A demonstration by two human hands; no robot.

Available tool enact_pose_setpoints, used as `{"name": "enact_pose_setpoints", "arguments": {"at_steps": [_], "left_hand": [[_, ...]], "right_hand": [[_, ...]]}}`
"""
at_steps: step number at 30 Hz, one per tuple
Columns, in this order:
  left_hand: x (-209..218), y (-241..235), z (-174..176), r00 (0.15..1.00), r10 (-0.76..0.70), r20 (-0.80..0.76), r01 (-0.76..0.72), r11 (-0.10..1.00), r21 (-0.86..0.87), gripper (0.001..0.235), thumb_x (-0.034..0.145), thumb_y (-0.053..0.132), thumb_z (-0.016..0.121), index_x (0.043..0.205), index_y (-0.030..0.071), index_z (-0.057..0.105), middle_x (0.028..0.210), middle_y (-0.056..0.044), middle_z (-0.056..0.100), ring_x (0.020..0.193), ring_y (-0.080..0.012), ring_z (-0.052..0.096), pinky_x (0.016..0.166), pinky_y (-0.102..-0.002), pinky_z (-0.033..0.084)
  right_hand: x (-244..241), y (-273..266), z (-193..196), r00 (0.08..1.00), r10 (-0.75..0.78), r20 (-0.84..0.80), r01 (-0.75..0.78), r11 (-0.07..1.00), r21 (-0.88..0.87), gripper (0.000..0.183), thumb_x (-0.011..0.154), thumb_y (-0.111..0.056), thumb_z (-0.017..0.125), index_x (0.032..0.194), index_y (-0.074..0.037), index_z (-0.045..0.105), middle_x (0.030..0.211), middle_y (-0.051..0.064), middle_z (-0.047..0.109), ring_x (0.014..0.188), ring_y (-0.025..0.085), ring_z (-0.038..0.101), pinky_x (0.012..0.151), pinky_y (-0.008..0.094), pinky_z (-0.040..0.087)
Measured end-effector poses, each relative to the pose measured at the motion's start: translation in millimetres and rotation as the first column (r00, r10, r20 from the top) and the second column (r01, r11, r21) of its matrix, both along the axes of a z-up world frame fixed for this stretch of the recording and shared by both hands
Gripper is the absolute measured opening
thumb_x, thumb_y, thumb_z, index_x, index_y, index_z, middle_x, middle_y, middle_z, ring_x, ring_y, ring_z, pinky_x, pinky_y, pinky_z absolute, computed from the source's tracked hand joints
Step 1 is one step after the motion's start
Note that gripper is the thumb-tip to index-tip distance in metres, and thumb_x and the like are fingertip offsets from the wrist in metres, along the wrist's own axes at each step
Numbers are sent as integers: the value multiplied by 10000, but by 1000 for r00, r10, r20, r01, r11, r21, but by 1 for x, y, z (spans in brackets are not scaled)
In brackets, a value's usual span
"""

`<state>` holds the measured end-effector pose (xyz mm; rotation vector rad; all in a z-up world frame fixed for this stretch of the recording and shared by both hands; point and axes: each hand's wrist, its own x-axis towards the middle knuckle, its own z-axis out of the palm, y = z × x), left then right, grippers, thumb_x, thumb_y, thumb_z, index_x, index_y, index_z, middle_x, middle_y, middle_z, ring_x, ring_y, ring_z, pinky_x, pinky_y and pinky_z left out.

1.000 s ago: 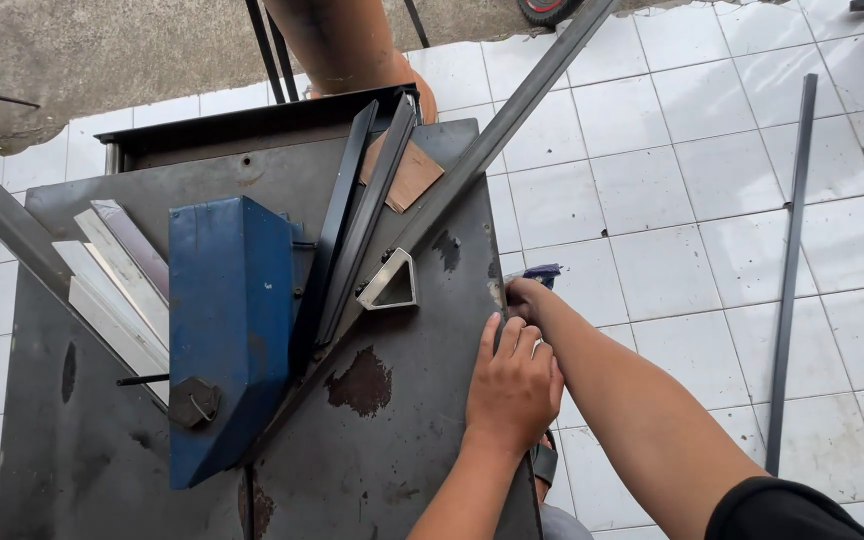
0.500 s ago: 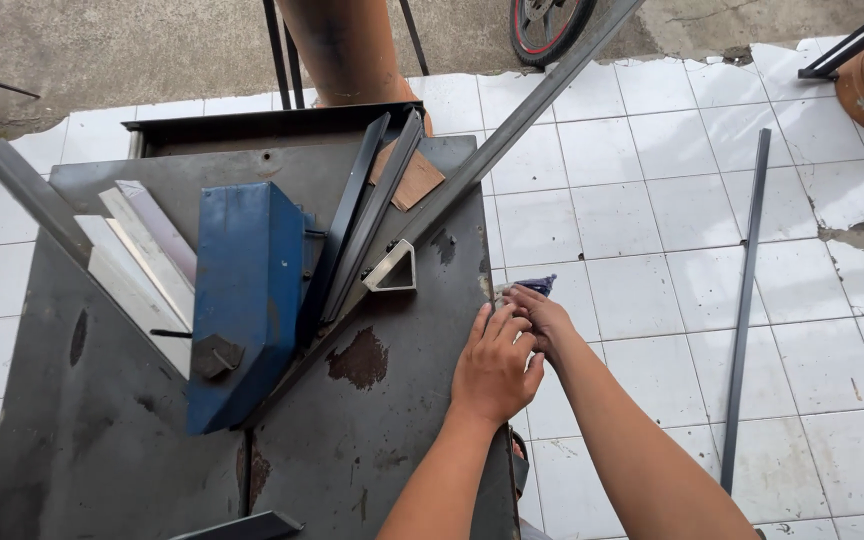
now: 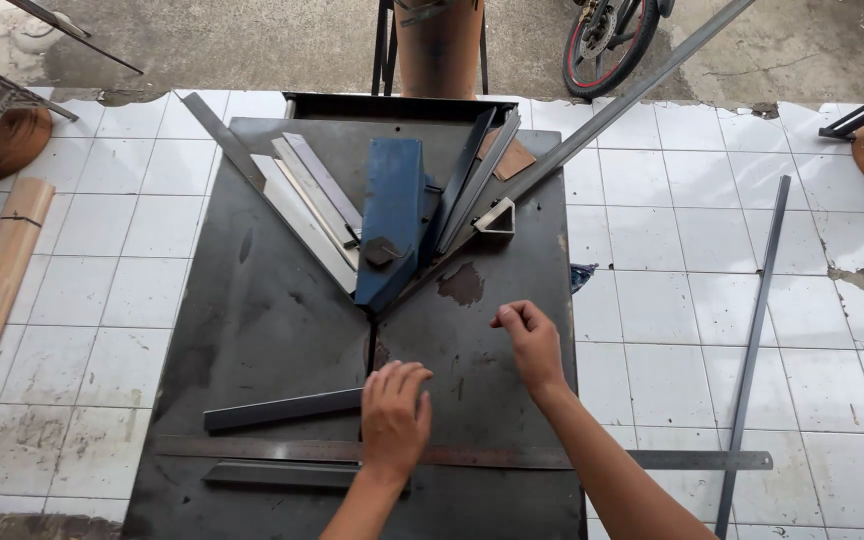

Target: Measuring and marking frame pieces using a ruler and pencil at a manual miter cutting station

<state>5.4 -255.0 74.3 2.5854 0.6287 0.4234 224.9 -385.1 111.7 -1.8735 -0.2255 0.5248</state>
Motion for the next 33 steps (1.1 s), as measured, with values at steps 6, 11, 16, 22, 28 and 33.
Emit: {"name": "enact_pose_setpoints", "arguments": {"at_steps": [6, 11, 16, 22, 28, 33], "left_hand": [[-69, 127, -26, 771, -77, -632, 110, 994, 14, 563, 1005, 295, 796, 1513, 290, 553, 1400, 18, 640, 1343, -233, 643, 1210, -537, 489], [-68, 138, 0, 868, -184, -461, 193, 981, -28, 341, 1011, 236, 796, 1328, 205, 675, 1208, -1, 573, 1170, -254, 642, 992, -490, 612], [-59, 102, 132, 990, 34, 136, -24, 997, -75, 68, 1106, 169, 658, 1173, 177, 646, 1106, -16, 591, 1007, -288, 697, 699, -538, 715], [-71, 87, 209, 485, 701, 522, -196, 669, -717, 176, 1177, 271, 524, 1322, 176, 494, 678, 97, 433, 623, -70, 459, 625, -217, 402], [-88, 107, 136, 294, 954, 48, 34, 39, -999, 508, 1171, 682, 415, 1186, 184, 518, 913, 14, 527, 815, -159, 612, 822, -398, 592], [-70, 103, 84, 149, 984, -100, 17, -104, -994, 249, 1213, 387, 472, 1178, 146, 418, 1006, -89, 652, 727, -187, 525, 600, -374, 484]], "right_hand": [[-101, 15, 14, 770, 628, -114, -558, 574, -599, 241, 997, -361, 815, 1212, -259, 783, 1132, -21, 847, 1172, 263, 782, 1030, 466, 542], [-140, -6, -5, 516, 849, -117, -601, 262, -755, 387, 927, -273, 900, 1261, -158, 740, 1132, 69, 778, 1129, 325, 778, 943, 494, 664], [-134, -19, -62, 468, 878, -98, -585, 225, -779, 402, 944, -322, 900, 1234, -133, 694, 1120, 90, 732, 1094, 359, 780, 886, 499, 695], [-127, -24, 23, 499, 851, -164, -684, 271, -677, 256, 1098, -356, 707, 1161, -110, 738, 1069, 118, 690, 1067, 358, 761, 899, 486, 657], [-94, -53, 53, 820, 572, -26, -473, 650, -595, 530, 1053, -630, 696, 919, -118, 721, 745, 128, 701, 758, 319, 718, 724, 456, 549], [-70, -73, 41, 903, 429, 10, -356, 762, -540, 533, 981, -650, 745, 789, -152, 724, 703, 5, 682, 666, 149, 578, 660, 332, 398]]}}
